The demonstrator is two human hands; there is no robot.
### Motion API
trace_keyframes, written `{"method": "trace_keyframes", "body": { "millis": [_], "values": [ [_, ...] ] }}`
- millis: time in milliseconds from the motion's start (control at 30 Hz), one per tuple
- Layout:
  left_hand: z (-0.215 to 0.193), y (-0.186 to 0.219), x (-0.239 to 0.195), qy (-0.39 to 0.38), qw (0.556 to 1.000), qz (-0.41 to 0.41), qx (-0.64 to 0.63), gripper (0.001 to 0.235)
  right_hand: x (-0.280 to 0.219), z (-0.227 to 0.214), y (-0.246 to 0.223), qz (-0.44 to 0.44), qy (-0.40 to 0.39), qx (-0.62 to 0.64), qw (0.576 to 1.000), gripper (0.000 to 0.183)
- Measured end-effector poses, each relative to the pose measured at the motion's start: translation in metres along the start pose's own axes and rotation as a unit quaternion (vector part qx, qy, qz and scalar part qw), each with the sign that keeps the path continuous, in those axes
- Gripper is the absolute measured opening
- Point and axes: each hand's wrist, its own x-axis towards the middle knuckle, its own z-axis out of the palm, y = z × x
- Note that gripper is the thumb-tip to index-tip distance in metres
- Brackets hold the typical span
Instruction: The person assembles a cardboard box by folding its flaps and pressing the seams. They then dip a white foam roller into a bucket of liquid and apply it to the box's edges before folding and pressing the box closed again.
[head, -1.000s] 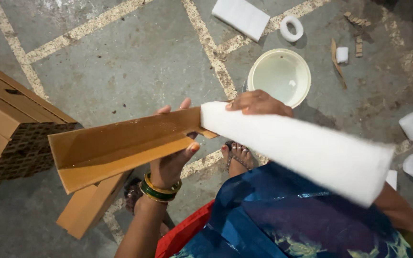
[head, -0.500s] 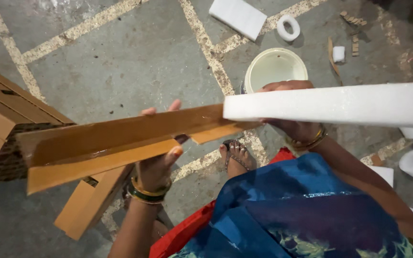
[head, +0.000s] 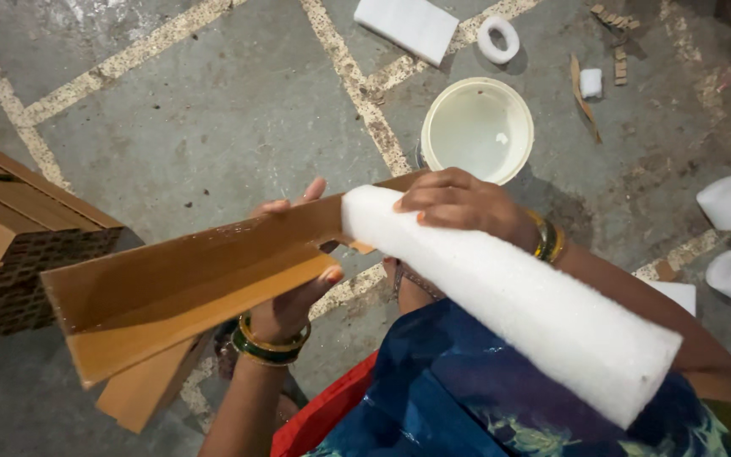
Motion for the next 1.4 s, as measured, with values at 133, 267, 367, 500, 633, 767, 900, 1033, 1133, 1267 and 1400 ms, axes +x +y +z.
{"method": "trace_keyframes", "body": {
  "millis": [133,267,367,500,633,767,900,1033,1133,1267,1400],
  "values": [
    [-0.012,0.005,-0.006,0.013,1.0,0.025,0.007,0.084,-0.017,-0.006,0.005,0.022,0.012,-0.007,1.0,0.032],
    [-0.029,0.018,-0.011,0.011,0.993,0.073,0.092,0.082,-0.042,-0.017,0.004,0.055,0.021,-0.021,0.998,0.035],
    [-0.038,0.027,-0.013,0.009,0.996,0.067,0.051,0.084,-0.056,-0.021,0.002,0.082,0.03,-0.046,0.995,0.036],
    [-0.047,0.034,-0.015,0.045,0.988,0.105,0.101,0.081,-0.065,-0.024,0.003,0.118,0.028,-0.085,0.989,0.039],
    [-0.057,0.041,-0.017,0.071,0.995,0.06,-0.02,0.082,-0.073,-0.027,0.002,0.178,0.02,-0.147,0.973,0.041],
    [-0.065,0.044,-0.03,0.082,0.993,0.076,0.04,0.077,-0.064,-0.03,0.007,0.273,0.077,-0.187,0.941,0.044],
    [-0.069,0.036,-0.028,0.014,0.981,0.131,0.14,0.079,-0.051,-0.018,0.009,0.353,0.305,0.085,0.88,0.045],
    [-0.06,0.03,-0.01,-0.138,0.973,0.139,0.119,0.094,-0.022,0.012,0.017,0.47,0.279,0.155,0.823,0.04],
    [-0.039,0.035,-0.016,-0.127,0.987,0.081,0.049,0.08,-0.002,0.029,0.019,0.419,0.282,0.191,0.841,0.044],
    [-0.013,0.033,-0.025,-0.081,0.99,0.087,0.08,0.074,0.015,0.039,-0.002,0.435,0.246,0.241,0.832,0.044],
    [0.004,0.027,-0.018,-0.049,0.989,0.101,0.1,0.067,0.046,0.038,-0.035,0.446,0.202,0.277,0.827,0.041]
  ]
}}
